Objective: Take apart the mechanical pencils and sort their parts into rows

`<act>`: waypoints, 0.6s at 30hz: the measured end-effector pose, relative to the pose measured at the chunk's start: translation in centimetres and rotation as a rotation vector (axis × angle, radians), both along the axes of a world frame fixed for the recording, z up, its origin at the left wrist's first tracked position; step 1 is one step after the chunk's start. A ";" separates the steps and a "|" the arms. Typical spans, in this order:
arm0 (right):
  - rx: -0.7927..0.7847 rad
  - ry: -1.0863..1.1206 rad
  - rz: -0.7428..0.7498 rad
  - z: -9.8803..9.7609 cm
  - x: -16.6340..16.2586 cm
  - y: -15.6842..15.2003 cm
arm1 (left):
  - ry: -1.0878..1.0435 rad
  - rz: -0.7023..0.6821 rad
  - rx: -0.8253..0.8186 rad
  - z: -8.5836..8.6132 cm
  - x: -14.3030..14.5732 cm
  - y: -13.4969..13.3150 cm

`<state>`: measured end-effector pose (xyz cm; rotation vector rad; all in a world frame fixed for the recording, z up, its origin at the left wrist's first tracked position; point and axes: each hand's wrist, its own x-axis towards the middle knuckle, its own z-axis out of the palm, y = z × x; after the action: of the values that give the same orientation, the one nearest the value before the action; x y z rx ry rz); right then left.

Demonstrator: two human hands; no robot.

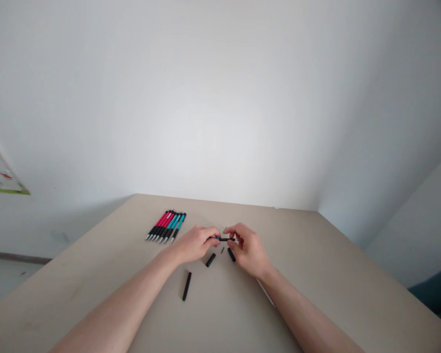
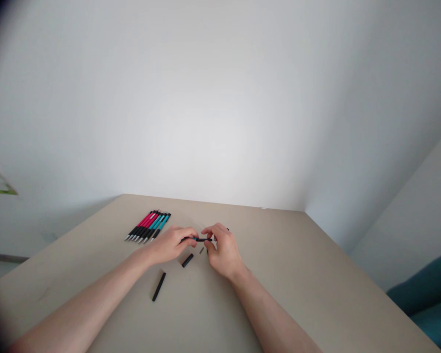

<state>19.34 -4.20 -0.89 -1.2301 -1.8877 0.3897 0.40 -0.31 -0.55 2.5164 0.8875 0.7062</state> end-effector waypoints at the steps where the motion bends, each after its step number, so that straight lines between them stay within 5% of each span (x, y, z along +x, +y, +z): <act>1: -0.015 -0.023 0.011 0.0 0.0 0.0 | 0.004 0.003 0.007 0.0 0.0 0.0; 5: -0.131 -0.128 0.065 -0.1 0.1 0.2 | 0.042 -0.004 0.039 0.2 -0.1 -0.1; 13: -0.052 -0.140 -0.042 -0.2 0.9 0.7 | 0.156 0.077 0.138 0.8 -0.6 -0.1; 18: -0.091 -0.221 -0.148 -0.8 1.3 1.0 | 0.234 0.294 0.172 0.3 -1.5 0.9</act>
<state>20.61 -3.22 -1.65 -1.5157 -1.9644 0.2716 -1.11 0.59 -0.21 2.6893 1.3530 0.6032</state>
